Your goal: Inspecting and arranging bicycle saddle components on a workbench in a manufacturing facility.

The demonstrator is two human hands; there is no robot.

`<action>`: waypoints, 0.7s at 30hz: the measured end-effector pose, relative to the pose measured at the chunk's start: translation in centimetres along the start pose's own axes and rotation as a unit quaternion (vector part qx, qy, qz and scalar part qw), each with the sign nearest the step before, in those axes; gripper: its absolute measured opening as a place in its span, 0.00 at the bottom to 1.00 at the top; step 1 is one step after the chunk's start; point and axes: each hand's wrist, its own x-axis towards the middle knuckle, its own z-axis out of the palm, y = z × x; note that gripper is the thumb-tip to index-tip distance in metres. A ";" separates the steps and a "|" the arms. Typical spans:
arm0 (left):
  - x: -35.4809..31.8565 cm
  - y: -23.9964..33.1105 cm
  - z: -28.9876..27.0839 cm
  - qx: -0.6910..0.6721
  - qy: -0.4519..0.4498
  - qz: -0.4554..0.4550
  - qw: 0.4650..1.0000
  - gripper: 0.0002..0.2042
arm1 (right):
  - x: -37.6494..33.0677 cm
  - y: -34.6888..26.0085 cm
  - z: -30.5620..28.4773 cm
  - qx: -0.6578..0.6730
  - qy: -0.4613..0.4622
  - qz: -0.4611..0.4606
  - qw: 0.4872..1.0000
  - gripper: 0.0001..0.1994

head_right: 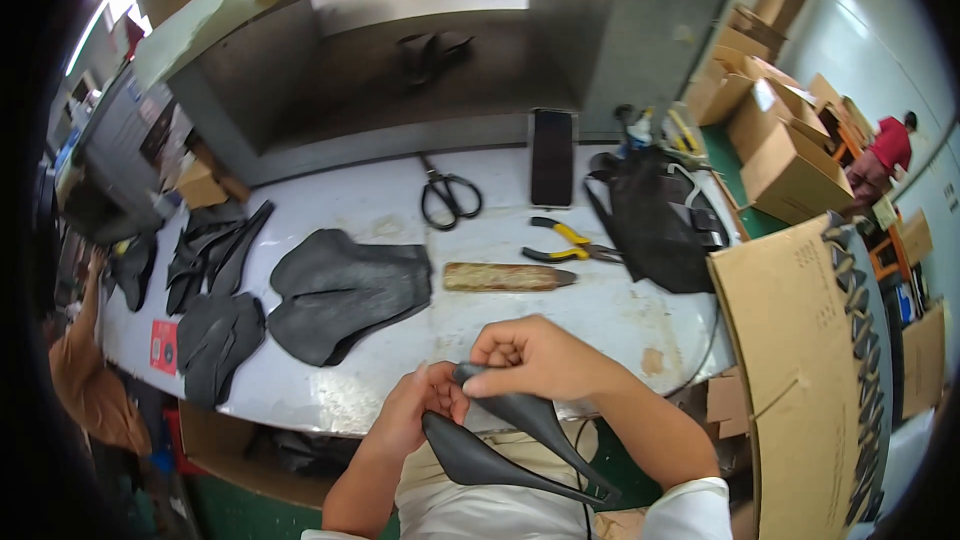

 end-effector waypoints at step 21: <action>-0.8 7.9 -2.0 0.807 0.262 0.245 0.469 0.10 | 4.4 2.2 -1.7 -0.398 0.103 -0.185 0.893 0.10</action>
